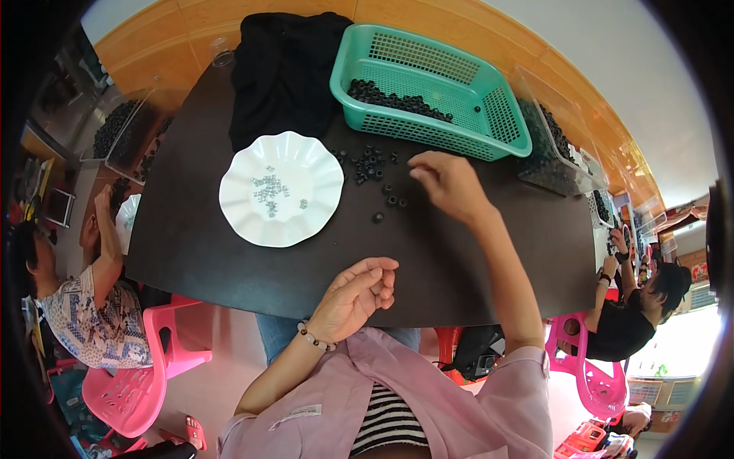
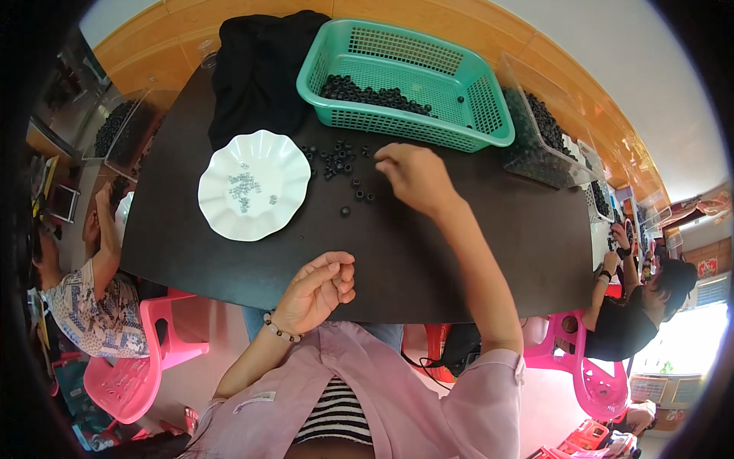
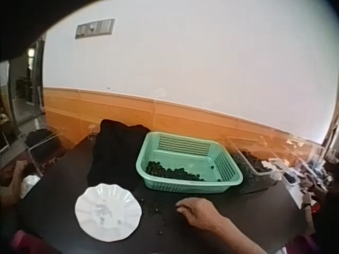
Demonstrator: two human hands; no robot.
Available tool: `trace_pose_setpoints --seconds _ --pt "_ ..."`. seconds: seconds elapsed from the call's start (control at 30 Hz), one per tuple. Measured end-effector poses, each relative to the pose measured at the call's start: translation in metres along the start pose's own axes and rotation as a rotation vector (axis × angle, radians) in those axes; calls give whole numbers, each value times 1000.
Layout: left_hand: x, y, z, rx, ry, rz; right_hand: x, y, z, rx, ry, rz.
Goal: Manually inserting small white beads into black circular ring components on a table.
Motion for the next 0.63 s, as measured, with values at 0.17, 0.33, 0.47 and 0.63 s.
trace_pose_setpoints --seconds 0.17,0.33,0.47,0.63 --pt "-2 1 0 16 23 7 -3 -8 -33 77 11 -2" --pt "-3 2 -1 32 39 11 -9 -9 -30 41 34 -4" --pt "-2 1 1 22 37 9 -8 -1 -23 64 32 -30" --pt "-2 1 1 17 40 0 -2 22 -18 213 -90 -136"
Point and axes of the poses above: each hand's wrist, its own y-axis away from the middle knuckle, its own z-axis out of the back of the hand, x = y × z, the point moved 7 cm from there along -y, towards the middle knuckle, and after that the axes turned 13 degrees about -z, right-handed, at the moved point
